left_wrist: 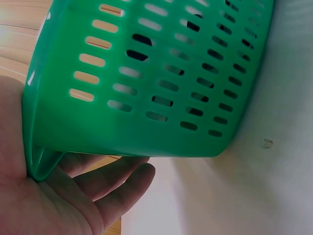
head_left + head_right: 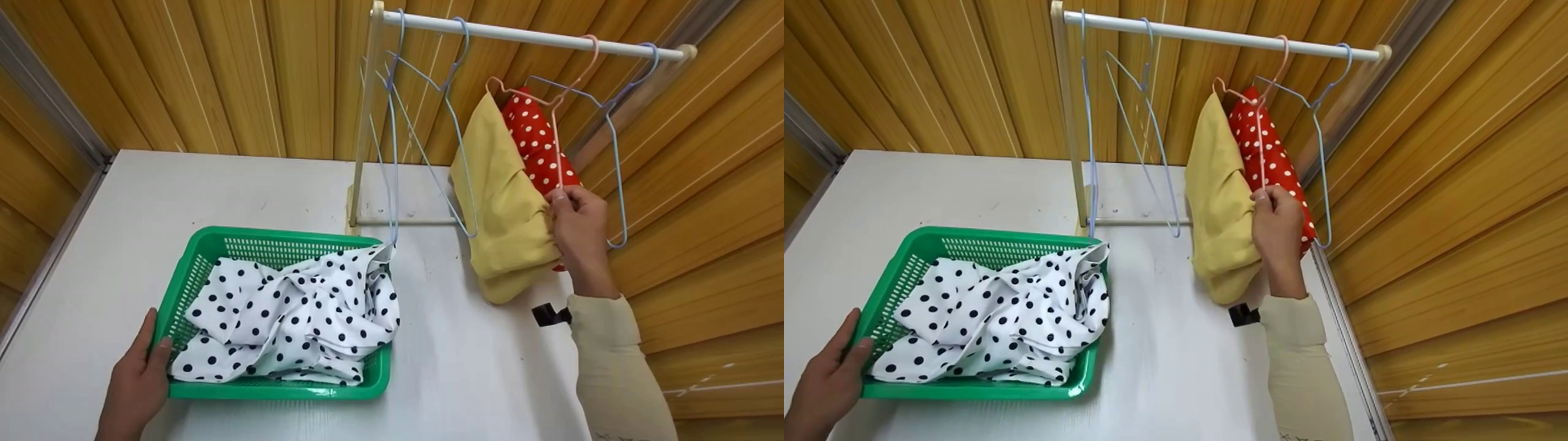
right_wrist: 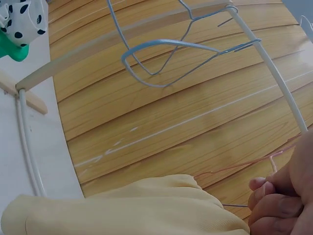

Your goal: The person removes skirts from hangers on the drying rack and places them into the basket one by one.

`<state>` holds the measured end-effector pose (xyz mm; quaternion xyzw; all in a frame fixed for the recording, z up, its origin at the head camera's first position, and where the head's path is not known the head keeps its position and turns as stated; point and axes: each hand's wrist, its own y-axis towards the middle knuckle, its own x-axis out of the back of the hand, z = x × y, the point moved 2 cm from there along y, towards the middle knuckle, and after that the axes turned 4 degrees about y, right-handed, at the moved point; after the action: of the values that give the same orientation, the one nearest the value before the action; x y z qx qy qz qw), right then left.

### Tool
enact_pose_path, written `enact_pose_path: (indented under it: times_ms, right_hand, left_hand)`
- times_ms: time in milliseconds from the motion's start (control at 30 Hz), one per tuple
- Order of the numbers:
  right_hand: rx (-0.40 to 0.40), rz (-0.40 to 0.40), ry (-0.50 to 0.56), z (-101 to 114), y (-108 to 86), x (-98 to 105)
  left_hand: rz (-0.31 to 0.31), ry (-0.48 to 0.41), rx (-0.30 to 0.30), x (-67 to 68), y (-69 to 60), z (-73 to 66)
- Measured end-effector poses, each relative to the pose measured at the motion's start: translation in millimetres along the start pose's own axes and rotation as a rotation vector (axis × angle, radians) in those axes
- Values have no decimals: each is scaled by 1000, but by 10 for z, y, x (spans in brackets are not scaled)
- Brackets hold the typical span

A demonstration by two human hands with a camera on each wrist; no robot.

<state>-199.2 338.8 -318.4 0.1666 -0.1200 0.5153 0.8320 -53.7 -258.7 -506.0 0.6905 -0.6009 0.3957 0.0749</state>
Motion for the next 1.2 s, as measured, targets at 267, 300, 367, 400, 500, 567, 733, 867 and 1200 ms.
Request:
enact_pose_path:
  times_ms: [267, 300, 367, 400, 500, 567, 733, 867, 1200]
  right_hand:
    - [-8, -67, 8, 90, -68, 58]
    - [-2, -73, 11, 108, -76, 66]
    - [15, -76, 29, 142, -98, 70]
    - [16, -76, 56, 157, -112, 71]
    - [9, -82, 127, 199, -161, 81]
    - [-4, -88, 188, 226, -193, 94]
    - [-42, -74, 333, 288, -264, 125]
    - [-63, -52, 396, 318, -327, 155]
    - [-52, -10, 491, 369, -495, 234]
  left_hand:
    - [9, 16, 9, 15, 2, 7]
    - [9, 18, 6, 17, 3, 5]
    - [9, 20, 4, 25, 3, 1]
    - [10, 23, 4, 28, 3, -3]
    - [12, 36, 4, 34, 9, -21]
    - [13, 40, 3, 33, 18, -33]
    - [20, 38, 1, 28, 27, -47]
    - [25, 45, -2, 26, 25, -50]
    - [29, 61, 20, 17, 23, -40]
